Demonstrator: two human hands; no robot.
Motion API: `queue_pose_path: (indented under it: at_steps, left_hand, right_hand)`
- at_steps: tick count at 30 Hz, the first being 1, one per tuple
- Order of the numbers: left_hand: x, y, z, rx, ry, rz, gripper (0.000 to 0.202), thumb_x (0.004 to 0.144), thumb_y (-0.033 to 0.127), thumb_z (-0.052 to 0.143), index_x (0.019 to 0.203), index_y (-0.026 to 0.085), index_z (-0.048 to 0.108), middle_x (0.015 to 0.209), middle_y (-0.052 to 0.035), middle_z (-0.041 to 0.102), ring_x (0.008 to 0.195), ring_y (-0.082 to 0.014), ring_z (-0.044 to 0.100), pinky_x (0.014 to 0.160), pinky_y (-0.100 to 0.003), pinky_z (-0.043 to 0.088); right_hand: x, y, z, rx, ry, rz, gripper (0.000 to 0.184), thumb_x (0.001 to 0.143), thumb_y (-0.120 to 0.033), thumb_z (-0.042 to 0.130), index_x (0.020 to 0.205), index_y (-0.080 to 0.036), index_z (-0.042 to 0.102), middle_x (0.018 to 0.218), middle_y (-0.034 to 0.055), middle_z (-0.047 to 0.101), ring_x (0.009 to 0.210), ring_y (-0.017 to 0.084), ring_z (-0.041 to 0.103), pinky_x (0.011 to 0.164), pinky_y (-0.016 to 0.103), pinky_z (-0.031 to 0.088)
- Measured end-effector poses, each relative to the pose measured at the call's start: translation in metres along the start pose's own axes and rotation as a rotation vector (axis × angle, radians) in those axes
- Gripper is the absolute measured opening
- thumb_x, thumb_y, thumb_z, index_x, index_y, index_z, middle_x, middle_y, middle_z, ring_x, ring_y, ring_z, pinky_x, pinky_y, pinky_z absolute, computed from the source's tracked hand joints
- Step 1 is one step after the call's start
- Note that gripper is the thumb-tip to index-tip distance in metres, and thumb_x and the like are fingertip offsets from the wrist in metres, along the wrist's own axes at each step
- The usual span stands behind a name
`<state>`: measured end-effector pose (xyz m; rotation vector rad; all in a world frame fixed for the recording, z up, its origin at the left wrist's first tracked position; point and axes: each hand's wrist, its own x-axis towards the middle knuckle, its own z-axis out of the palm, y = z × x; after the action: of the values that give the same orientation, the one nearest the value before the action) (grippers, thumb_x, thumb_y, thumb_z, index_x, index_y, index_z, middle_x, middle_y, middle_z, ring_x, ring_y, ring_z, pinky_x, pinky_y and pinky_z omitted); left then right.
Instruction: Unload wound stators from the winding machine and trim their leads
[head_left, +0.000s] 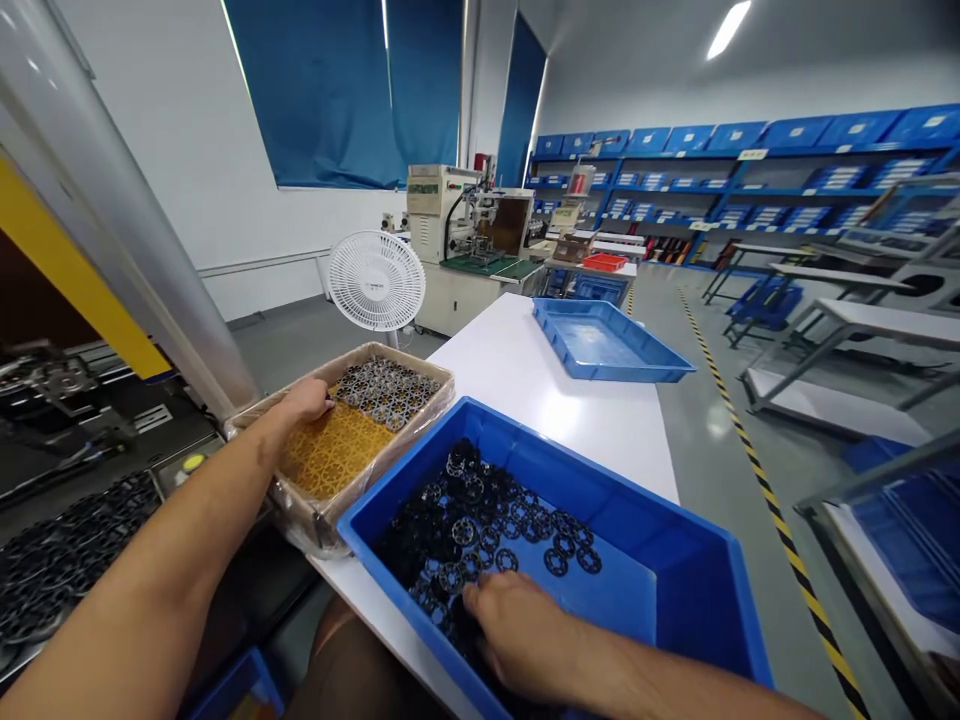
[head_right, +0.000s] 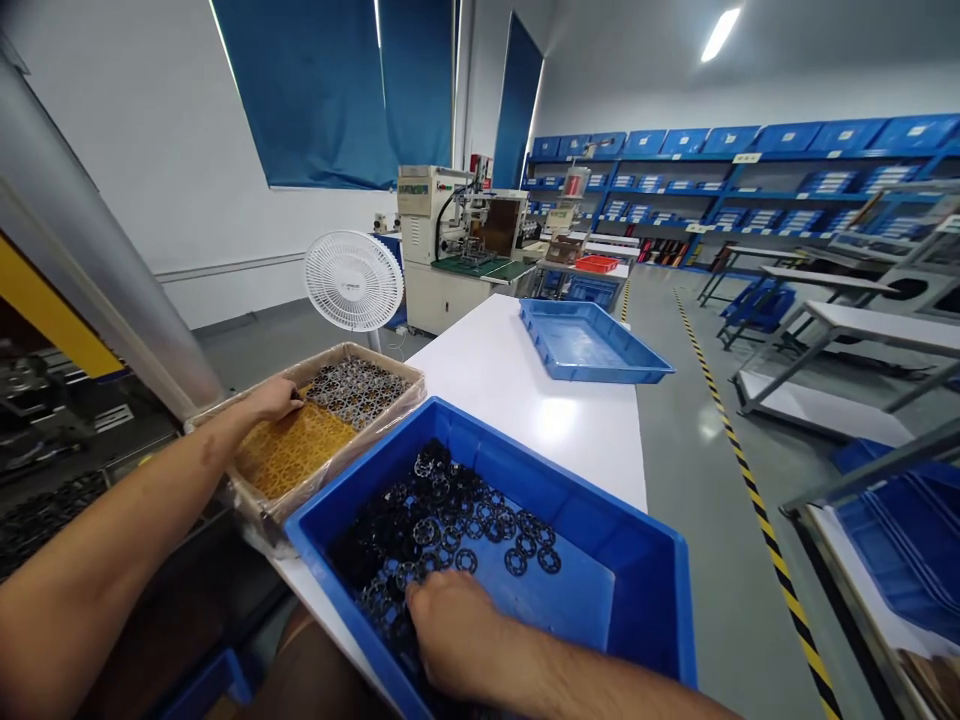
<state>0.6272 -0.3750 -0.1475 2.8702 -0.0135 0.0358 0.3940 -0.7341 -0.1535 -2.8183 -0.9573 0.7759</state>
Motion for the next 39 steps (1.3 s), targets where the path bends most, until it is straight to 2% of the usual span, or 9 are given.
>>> queue_pose_path:
  at_steps: [4,8,10,12,15,22,27,31,39]
  left_hand:
    - [-0.048,0.016,-0.015,-0.167,0.093,0.026,0.033,0.092,0.035,0.061,0.118,0.016,0.061,0.118,-0.0093,0.065,0.103,-0.0228,0.065,0.088,-0.044,0.055]
    - [-0.157,0.045,-0.015,-0.388,0.208,0.097,0.042,0.093,0.039,0.055,0.129,0.017,0.053,0.104,-0.0089,0.071,0.094,-0.0229,0.069,0.086,-0.038,0.057]
    - [-0.222,0.064,-0.010,-0.519,0.243,0.126,0.043,0.091,0.043,0.057,0.129,0.022,0.054,0.111,-0.0081,0.071,0.096,-0.0221,0.070,0.084,-0.034,0.059]
    - [-0.277,0.083,-0.005,-0.887,0.270,0.154,0.042,0.084,0.038,0.068,0.124,0.026,0.061,0.121,-0.0078,0.069,0.102,-0.0245,0.070,0.088,-0.034,0.059]
    - [-0.327,0.106,-0.003,-1.132,0.265,0.131,0.036,0.079,0.030,0.075,0.115,0.031,0.070,0.125,-0.0056,0.069,0.108,-0.0265,0.069,0.092,-0.033,0.059]
    - [-0.353,0.127,0.001,-1.338,0.129,0.124,0.041,0.076,0.023,0.077,0.114,0.037,0.071,0.117,-0.0029,0.075,0.099,-0.0242,0.074,0.086,-0.032,0.062]
    - [-0.359,0.135,0.010,-1.409,0.156,0.095,0.047,0.061,0.014,0.087,0.101,0.035,0.076,0.094,0.0003,0.080,0.080,-0.0213,0.077,0.072,-0.026,0.065]
    - [-0.357,0.138,0.016,-1.466,0.212,0.061,0.052,0.049,0.005,0.089,0.096,0.025,0.078,0.085,-0.0023,0.080,0.074,-0.0218,0.077,0.067,-0.024,0.065]
    - [-0.358,0.133,0.019,-1.573,0.179,0.079,0.053,0.053,-0.006,0.084,0.097,0.023,0.078,0.089,-0.0010,0.081,0.076,-0.0141,0.077,0.068,-0.011,0.059]
  right_hand:
    - [0.004,0.001,0.007,0.037,0.088,-0.032,0.030,0.078,-0.009,0.052,0.103,-0.008,0.069,0.089,0.0196,0.074,0.084,0.032,0.072,0.077,0.039,0.055]
    - [0.005,0.002,0.005,0.071,0.175,-0.095,0.030,0.084,-0.007,0.048,0.103,-0.013,0.070,0.102,0.0146,0.070,0.090,0.023,0.069,0.081,0.032,0.053]
    - [0.002,-0.003,-0.004,0.138,0.368,-0.180,0.031,0.090,-0.009,0.044,0.108,-0.015,0.068,0.106,0.0127,0.066,0.092,0.020,0.066,0.082,0.031,0.053]
    - [-0.003,-0.015,-0.017,0.267,0.667,-0.347,0.027,0.093,-0.013,0.045,0.112,-0.015,0.065,0.103,0.0118,0.065,0.091,0.019,0.064,0.082,0.032,0.054]
    - [-0.012,-0.041,-0.035,0.461,0.959,-0.614,0.017,0.093,-0.015,0.054,0.107,-0.015,0.063,0.095,0.0096,0.067,0.086,0.018,0.063,0.078,0.031,0.055]
    - [-0.025,-0.076,-0.027,0.602,0.995,-0.833,0.011,0.090,-0.013,0.060,0.100,-0.012,0.064,0.095,0.0113,0.063,0.091,0.018,0.062,0.080,0.032,0.056]
    - [-0.022,-0.077,-0.011,0.539,1.053,-0.892,0.015,0.089,-0.013,0.061,0.104,-0.013,0.063,0.092,0.0101,0.065,0.088,0.017,0.063,0.080,0.032,0.056]
    - [-0.022,-0.075,-0.008,0.425,1.061,-0.923,0.018,0.088,-0.009,0.060,0.105,-0.013,0.062,0.095,0.0116,0.066,0.090,0.018,0.064,0.079,0.032,0.057]
    - [-0.015,-0.071,-0.007,0.247,1.071,-1.004,0.030,0.086,-0.019,0.069,0.112,-0.009,0.059,0.098,0.0148,0.066,0.093,0.020,0.064,0.080,0.036,0.058]
